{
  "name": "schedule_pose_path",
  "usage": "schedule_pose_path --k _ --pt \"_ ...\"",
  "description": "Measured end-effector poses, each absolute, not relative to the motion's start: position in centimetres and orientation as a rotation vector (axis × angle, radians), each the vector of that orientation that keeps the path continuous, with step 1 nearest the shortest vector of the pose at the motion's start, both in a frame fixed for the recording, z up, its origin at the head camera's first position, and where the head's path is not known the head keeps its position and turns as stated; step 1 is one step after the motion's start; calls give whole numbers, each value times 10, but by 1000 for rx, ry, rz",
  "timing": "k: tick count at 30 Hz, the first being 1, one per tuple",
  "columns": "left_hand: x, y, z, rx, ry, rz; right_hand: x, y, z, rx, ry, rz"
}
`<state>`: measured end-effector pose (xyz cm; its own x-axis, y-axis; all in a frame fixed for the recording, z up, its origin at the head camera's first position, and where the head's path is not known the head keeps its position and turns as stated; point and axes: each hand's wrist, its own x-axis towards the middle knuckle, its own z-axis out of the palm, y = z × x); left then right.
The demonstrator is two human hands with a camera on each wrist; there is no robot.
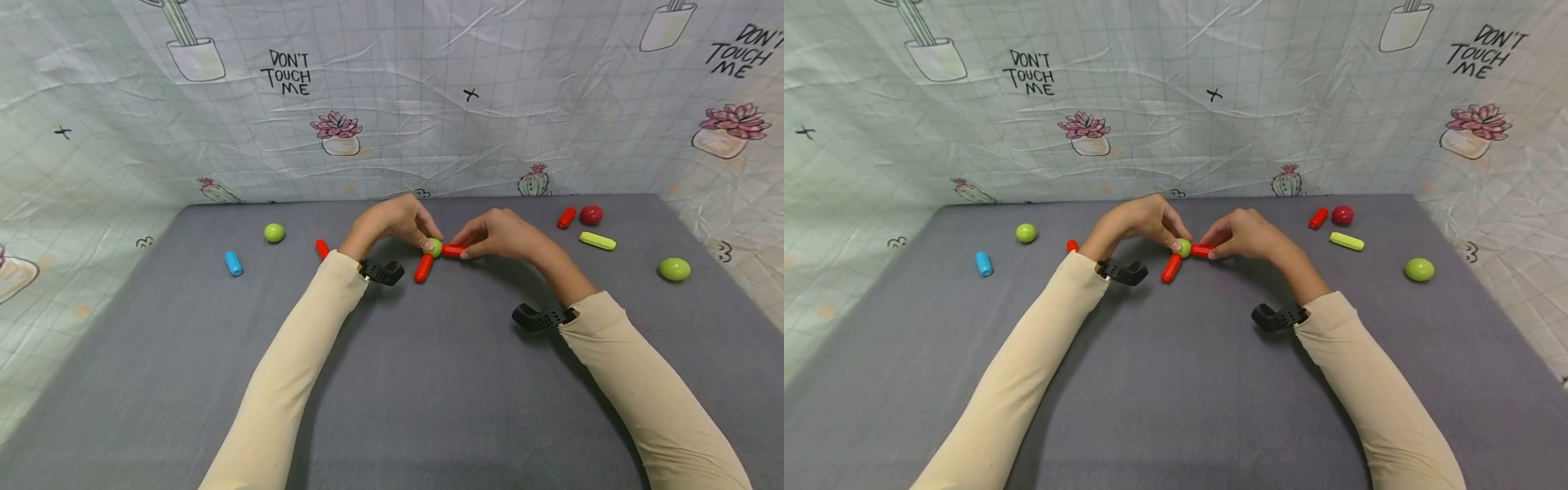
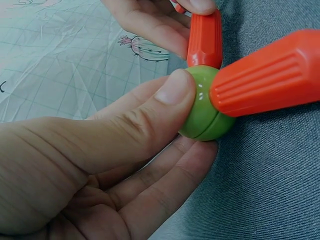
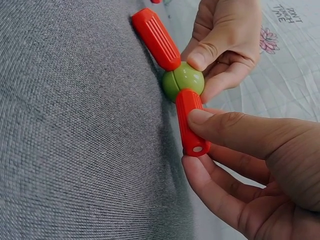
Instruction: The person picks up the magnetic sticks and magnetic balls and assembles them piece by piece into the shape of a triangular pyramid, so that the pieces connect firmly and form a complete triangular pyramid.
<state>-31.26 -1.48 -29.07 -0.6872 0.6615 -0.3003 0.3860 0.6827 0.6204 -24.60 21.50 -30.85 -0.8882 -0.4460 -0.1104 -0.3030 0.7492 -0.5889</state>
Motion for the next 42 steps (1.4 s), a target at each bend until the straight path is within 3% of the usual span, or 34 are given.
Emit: schedule_pose_path --k 23,42 --pt "-303 -14 -292 774 2465 739 -246 212 -308 -597 2736 -821" --pt "-264 -12 -301 692 2701 747 -224 193 -301 -762 2831 -858"
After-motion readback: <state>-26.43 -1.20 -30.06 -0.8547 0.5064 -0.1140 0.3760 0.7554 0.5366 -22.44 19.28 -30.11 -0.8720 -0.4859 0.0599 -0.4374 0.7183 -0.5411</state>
